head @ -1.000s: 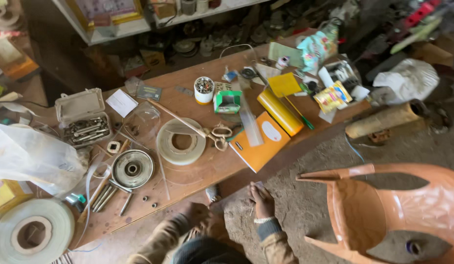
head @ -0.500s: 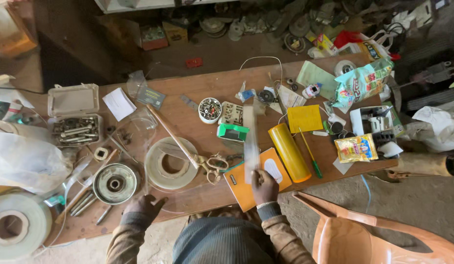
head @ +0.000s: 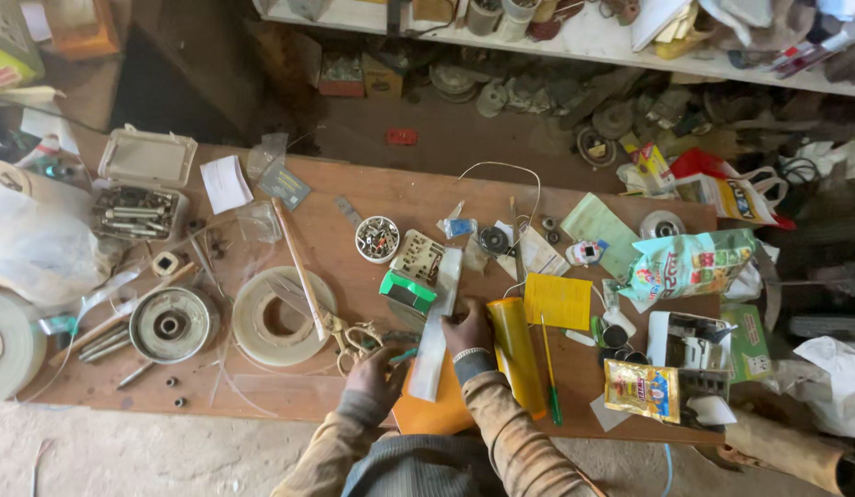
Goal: The person uses a large knife to cut a roll of clear plastic sheeting into rectangular pieces on a cluttered workbench. The person repeatedly cuts, inspects, and stacks the cut pieces.
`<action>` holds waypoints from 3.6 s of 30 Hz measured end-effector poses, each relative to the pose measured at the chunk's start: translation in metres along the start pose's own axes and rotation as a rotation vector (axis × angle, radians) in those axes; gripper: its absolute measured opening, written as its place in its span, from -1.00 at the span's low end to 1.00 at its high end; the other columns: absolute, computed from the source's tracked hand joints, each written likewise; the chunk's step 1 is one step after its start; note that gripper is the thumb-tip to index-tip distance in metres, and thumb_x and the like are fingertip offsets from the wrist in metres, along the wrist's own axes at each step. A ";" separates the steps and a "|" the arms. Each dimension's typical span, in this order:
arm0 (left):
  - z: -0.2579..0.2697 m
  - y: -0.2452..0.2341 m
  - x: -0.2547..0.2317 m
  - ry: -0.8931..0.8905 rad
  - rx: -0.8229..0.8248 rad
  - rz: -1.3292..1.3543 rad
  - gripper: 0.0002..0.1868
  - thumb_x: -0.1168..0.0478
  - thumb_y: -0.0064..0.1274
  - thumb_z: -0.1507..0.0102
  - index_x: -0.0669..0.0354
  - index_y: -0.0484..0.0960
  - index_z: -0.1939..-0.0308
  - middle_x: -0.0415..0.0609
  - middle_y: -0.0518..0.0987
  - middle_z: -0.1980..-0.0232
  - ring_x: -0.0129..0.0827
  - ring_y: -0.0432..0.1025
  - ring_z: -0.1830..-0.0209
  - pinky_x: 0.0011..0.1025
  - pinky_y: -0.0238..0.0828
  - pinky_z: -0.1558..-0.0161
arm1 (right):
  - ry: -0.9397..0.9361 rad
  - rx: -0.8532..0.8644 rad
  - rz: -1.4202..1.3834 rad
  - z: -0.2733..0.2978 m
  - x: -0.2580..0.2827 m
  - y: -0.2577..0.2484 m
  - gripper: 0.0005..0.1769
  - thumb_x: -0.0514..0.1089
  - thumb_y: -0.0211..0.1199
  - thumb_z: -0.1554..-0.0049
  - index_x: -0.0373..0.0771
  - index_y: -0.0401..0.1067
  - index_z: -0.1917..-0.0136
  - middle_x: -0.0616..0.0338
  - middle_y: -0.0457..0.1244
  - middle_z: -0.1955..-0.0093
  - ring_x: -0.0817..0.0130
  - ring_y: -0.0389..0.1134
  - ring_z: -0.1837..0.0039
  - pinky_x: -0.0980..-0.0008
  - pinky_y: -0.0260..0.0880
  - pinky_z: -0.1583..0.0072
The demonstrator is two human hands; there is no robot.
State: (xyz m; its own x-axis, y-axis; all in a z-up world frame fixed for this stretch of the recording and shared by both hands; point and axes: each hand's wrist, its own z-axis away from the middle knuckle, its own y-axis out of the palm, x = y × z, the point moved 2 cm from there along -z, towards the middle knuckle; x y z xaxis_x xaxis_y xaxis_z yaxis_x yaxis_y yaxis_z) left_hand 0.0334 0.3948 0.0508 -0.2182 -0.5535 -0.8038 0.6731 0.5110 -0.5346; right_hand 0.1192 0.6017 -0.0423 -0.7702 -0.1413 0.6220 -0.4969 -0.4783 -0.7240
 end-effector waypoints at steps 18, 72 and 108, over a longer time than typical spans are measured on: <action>-0.010 0.125 0.072 -0.502 0.232 0.809 -0.77 0.25 0.39 -0.18 0.39 0.72 0.30 -0.07 0.59 0.44 -0.48 0.41 0.57 -0.45 0.42 0.48 | 0.313 0.776 -1.383 0.061 -0.017 -0.040 -0.62 -0.18 0.03 -0.19 -0.39 0.41 -0.22 -0.01 0.40 -0.05 0.22 0.45 -0.03 0.23 0.45 -0.10; 0.147 -0.139 -0.146 0.549 -0.596 -0.147 -0.63 0.39 0.15 -0.17 0.17 0.66 -0.07 0.04 0.65 -0.03 -0.08 0.58 -0.01 -0.26 0.55 -0.05 | -0.316 1.233 -0.942 0.200 0.118 -0.088 -0.70 -0.04 -0.04 -0.36 -0.31 0.34 -0.13 0.13 0.27 0.23 0.40 0.30 0.24 0.40 0.34 0.19; 0.263 -0.222 -0.040 0.311 -0.742 0.208 -0.80 0.37 0.26 -0.11 0.16 0.79 0.19 -0.04 0.72 0.26 -0.32 0.66 0.33 -0.43 0.61 0.25 | -0.670 1.215 -0.554 0.327 0.180 -0.028 -0.70 -0.10 -0.01 -0.39 -0.38 0.41 -0.04 0.15 0.30 0.18 0.44 0.34 0.14 0.46 0.39 0.06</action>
State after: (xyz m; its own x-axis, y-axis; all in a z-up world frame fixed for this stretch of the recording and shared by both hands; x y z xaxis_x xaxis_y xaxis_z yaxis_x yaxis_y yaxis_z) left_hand 0.0782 0.1303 0.2703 -0.3998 -0.2485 -0.8823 0.1043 0.9440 -0.3131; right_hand 0.1253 0.3069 0.1875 -0.1111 0.0948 0.9893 0.2293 -0.9661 0.1184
